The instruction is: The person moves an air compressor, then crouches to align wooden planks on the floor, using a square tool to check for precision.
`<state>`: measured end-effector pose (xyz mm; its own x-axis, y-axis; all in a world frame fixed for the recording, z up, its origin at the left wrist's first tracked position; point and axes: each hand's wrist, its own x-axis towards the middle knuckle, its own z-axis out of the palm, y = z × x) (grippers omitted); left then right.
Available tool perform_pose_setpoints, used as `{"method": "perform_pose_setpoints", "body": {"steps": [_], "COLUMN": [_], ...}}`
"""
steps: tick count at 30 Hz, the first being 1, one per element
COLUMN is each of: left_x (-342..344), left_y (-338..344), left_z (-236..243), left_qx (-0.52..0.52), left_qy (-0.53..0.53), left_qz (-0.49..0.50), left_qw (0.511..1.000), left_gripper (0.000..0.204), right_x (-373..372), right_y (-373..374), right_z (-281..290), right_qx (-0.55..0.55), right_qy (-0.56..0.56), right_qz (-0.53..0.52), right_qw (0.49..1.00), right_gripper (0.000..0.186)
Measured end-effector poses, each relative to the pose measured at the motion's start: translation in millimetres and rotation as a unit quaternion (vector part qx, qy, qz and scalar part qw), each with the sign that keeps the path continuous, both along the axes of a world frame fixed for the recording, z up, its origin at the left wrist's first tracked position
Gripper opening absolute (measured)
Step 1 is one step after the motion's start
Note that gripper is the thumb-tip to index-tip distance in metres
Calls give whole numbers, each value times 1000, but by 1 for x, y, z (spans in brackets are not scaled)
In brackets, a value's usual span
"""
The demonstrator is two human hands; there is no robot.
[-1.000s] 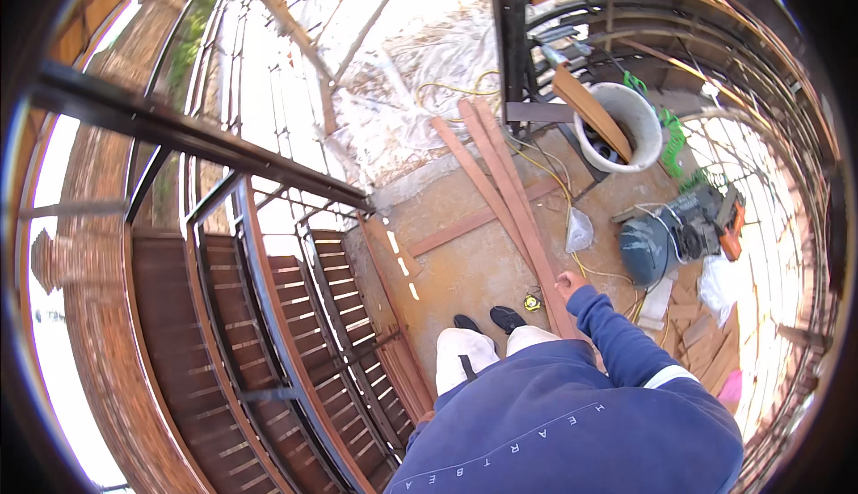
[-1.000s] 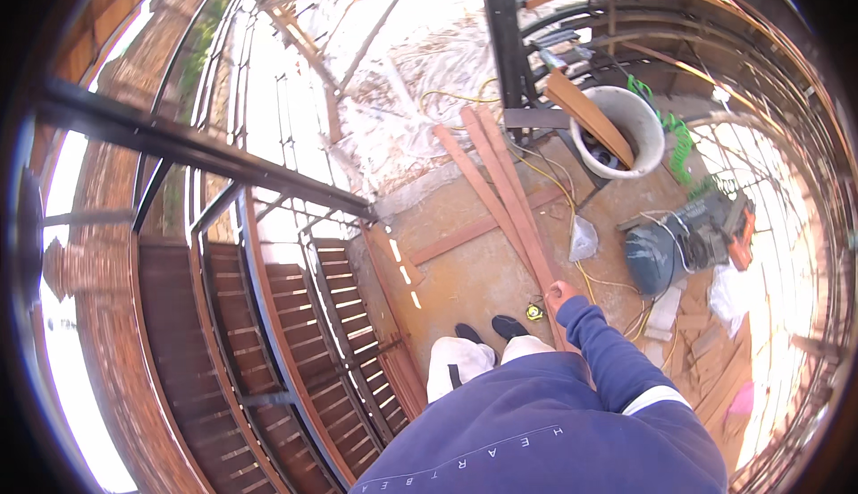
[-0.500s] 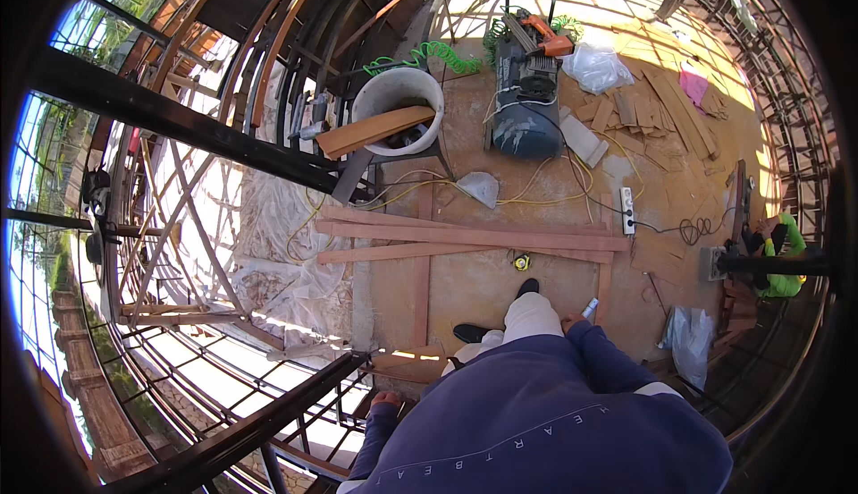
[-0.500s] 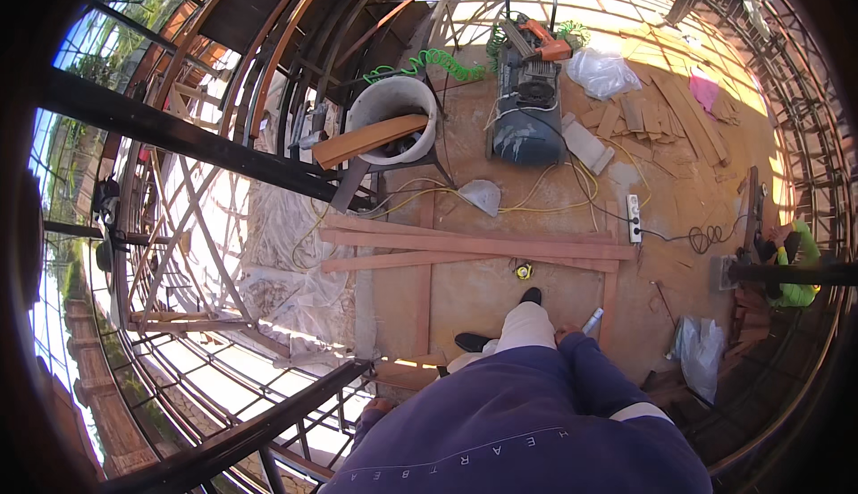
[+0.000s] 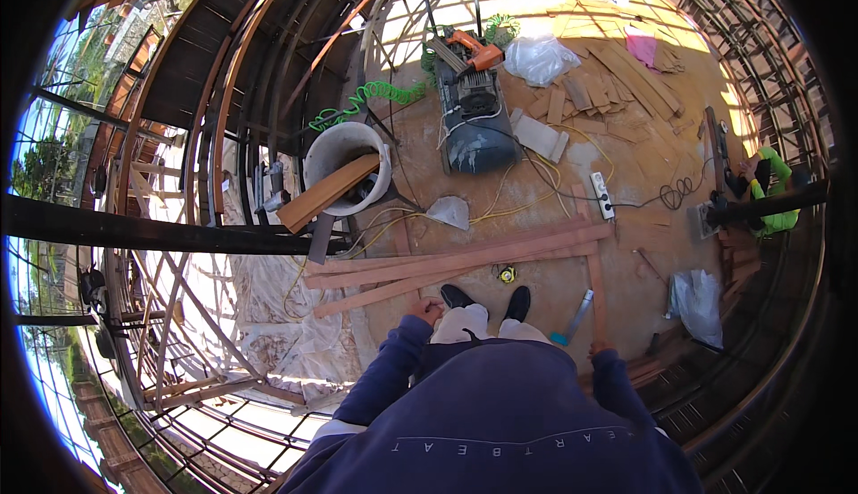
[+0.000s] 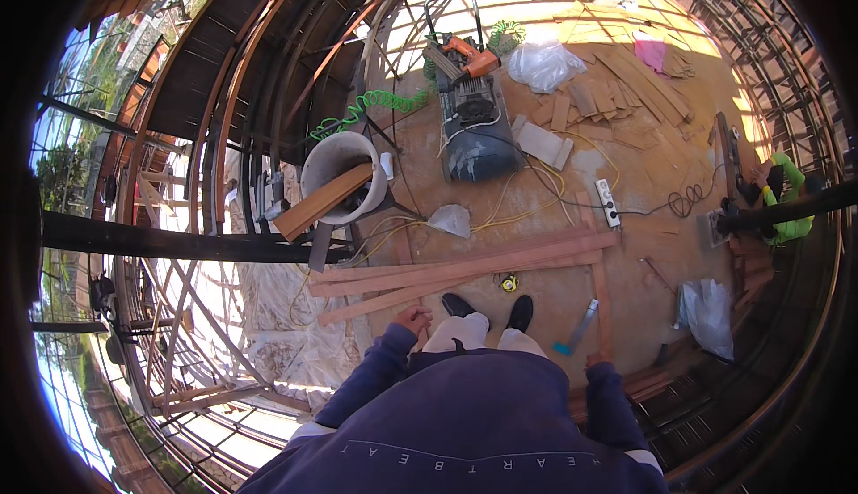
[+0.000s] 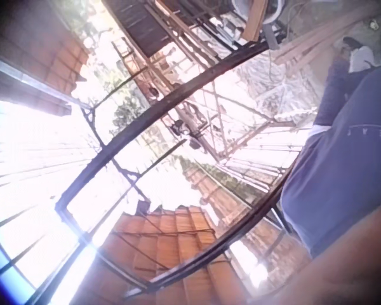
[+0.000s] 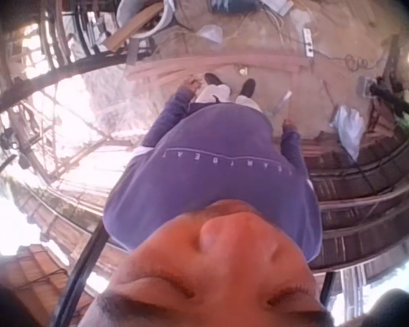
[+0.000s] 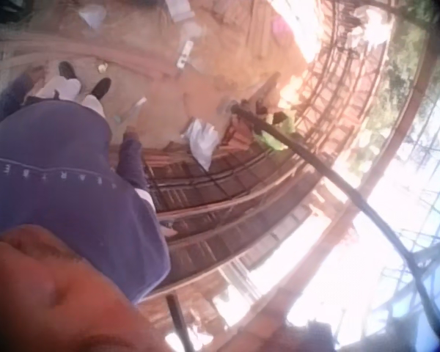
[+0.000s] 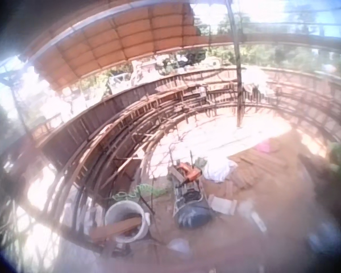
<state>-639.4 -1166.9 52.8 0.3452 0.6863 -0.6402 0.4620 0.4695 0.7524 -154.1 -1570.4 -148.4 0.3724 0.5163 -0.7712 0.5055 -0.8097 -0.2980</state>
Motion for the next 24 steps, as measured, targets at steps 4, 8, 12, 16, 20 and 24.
{"method": "perform_pose_setpoints", "body": {"steps": [4,8,12,16,20,24], "left_x": [-44,-150,-127,-116,-81,-32], "left_y": [38,33,45,59,73,81], "left_z": [-17,-111,-78,-75,-90,-84], "left_qx": [26,83,-24,-16,-39,-121], "left_qy": [5,194,167,186,121,176], "left_qz": [-29,-2,10,16,185,224], "left_qw": [999,977,986,982,974,951], "left_gripper": [28,22,25,25,25,27], "right_x": [-77,-94,-45,5,70,141], "right_y": [98,154,198,281,458,734], "right_z": [47,71,61,60,78,111], "right_qx": [34,49,42,71,162,260], "right_qy": [-18,-33,-85,-77,-111,-105], "right_qz": [60,39,35,26,-67,-13], "right_qw": [997,997,995,994,978,960], "right_gripper": [25,28,31,32,30,22]}}
